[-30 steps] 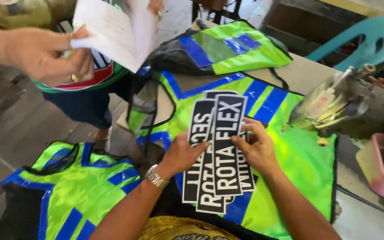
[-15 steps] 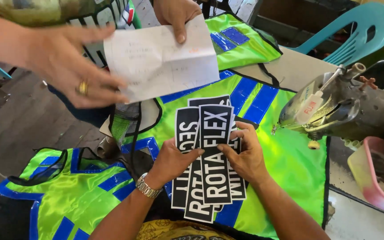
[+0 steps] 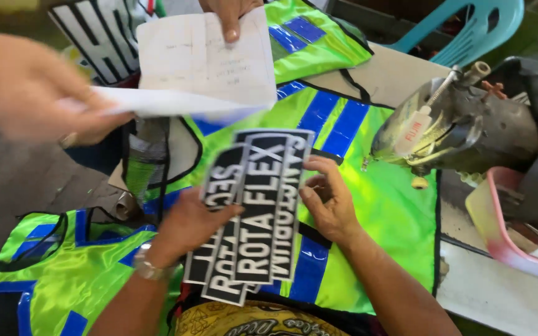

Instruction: The person is matching and placing printed labels onto neon green reflective vests according to a handwritten instruction sheet.

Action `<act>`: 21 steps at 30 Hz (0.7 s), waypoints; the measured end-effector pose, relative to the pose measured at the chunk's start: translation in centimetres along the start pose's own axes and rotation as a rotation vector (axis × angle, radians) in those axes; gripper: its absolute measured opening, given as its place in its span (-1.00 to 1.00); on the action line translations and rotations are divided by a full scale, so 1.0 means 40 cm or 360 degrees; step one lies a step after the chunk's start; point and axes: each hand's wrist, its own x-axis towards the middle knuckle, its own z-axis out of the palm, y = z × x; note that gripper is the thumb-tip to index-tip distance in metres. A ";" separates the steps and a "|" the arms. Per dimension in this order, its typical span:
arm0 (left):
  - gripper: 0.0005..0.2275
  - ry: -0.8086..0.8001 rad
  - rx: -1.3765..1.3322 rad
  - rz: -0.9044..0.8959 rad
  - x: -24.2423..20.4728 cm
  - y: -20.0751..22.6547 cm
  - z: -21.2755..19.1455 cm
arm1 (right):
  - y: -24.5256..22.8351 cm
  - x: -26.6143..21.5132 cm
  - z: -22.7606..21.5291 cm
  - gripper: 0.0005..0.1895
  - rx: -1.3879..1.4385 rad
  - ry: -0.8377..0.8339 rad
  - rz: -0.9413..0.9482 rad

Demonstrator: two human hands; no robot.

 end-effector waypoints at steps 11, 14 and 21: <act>-0.77 0.0263 -0.0154 0.0252 0.068 -0.085 -0.055 | 0.006 0.000 0.028 -0.94 -0.0765 -0.0243 -0.0294; -0.74 0.0250 -0.0151 0.0260 0.073 -0.116 -0.060 | -0.010 0.003 0.031 -0.93 -0.0759 -0.0238 -0.0316; -0.69 0.0201 -0.0144 0.0280 0.074 -0.084 -0.068 | -0.010 0.004 0.031 -0.97 -0.0713 -0.0219 -0.0411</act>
